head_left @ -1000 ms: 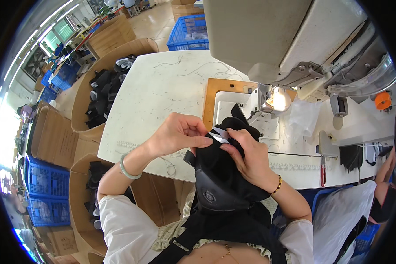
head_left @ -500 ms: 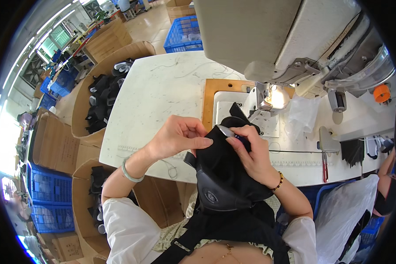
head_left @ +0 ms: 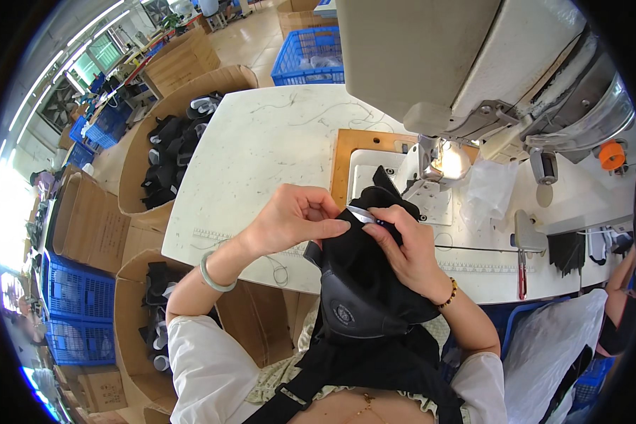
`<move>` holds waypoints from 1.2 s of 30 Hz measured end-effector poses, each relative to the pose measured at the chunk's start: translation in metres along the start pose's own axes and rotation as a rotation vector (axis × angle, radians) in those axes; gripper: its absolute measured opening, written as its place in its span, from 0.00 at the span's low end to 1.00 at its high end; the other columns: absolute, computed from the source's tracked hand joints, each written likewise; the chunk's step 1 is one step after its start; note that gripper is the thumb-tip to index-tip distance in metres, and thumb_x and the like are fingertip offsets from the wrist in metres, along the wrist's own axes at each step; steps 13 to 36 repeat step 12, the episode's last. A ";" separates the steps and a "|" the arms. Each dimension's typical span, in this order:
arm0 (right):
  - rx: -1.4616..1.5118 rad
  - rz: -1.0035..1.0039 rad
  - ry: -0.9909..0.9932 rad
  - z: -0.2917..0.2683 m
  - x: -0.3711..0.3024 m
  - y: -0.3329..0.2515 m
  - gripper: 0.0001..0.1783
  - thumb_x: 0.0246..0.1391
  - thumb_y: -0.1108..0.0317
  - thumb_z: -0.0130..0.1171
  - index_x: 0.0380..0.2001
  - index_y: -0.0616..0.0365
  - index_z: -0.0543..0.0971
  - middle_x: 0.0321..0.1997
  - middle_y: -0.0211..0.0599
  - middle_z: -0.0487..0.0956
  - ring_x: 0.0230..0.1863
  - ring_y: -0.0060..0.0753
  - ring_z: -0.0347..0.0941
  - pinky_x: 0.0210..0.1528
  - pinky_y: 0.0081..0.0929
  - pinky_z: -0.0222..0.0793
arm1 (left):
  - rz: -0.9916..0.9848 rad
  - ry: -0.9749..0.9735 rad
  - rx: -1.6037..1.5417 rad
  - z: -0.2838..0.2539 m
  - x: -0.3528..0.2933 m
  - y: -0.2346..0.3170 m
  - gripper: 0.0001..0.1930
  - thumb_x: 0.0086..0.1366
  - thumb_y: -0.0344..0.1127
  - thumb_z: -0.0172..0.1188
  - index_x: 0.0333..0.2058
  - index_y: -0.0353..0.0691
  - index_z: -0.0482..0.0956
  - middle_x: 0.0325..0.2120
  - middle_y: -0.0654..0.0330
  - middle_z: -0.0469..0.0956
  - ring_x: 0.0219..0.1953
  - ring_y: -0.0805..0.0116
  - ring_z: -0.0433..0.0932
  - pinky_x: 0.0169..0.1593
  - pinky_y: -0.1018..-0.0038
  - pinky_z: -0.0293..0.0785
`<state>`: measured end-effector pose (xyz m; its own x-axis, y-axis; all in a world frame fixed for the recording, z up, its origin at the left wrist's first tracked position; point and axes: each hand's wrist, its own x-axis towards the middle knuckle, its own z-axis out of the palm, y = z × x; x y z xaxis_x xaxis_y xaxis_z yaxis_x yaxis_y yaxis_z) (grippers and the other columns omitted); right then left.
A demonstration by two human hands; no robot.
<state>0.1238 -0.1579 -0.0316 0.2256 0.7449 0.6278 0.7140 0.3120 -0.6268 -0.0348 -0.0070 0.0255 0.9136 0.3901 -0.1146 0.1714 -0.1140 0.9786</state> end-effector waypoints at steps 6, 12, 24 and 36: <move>0.502 0.286 0.116 -0.001 -0.013 0.004 0.13 0.58 0.74 0.54 0.46 0.61 0.69 0.40 0.35 0.73 0.42 0.22 0.71 0.46 0.20 0.66 | -0.018 0.044 0.009 0.001 0.000 0.002 0.06 0.56 0.27 0.65 0.26 0.33 0.77 0.21 0.68 0.76 0.23 0.86 0.72 0.27 0.89 0.68; 0.728 0.131 0.200 -0.006 -0.016 0.004 0.17 0.59 0.76 0.50 0.51 0.60 0.65 0.47 0.35 0.70 0.49 0.25 0.67 0.54 0.24 0.63 | -0.034 0.129 0.054 -0.013 -0.014 -0.001 0.06 0.57 0.29 0.65 0.28 0.33 0.78 0.20 0.67 0.76 0.23 0.84 0.73 0.27 0.87 0.70; 0.728 0.131 0.200 -0.006 -0.016 0.004 0.17 0.59 0.76 0.50 0.51 0.60 0.65 0.47 0.35 0.70 0.49 0.25 0.67 0.54 0.24 0.63 | -0.034 0.129 0.054 -0.013 -0.014 -0.001 0.06 0.57 0.29 0.65 0.28 0.33 0.78 0.20 0.67 0.76 0.23 0.84 0.73 0.27 0.87 0.70; 0.728 0.131 0.200 -0.006 -0.016 0.004 0.17 0.59 0.76 0.50 0.51 0.60 0.65 0.47 0.35 0.70 0.49 0.25 0.67 0.54 0.24 0.63 | -0.034 0.129 0.054 -0.013 -0.014 -0.001 0.06 0.57 0.29 0.65 0.28 0.33 0.78 0.20 0.67 0.76 0.23 0.84 0.73 0.27 0.87 0.70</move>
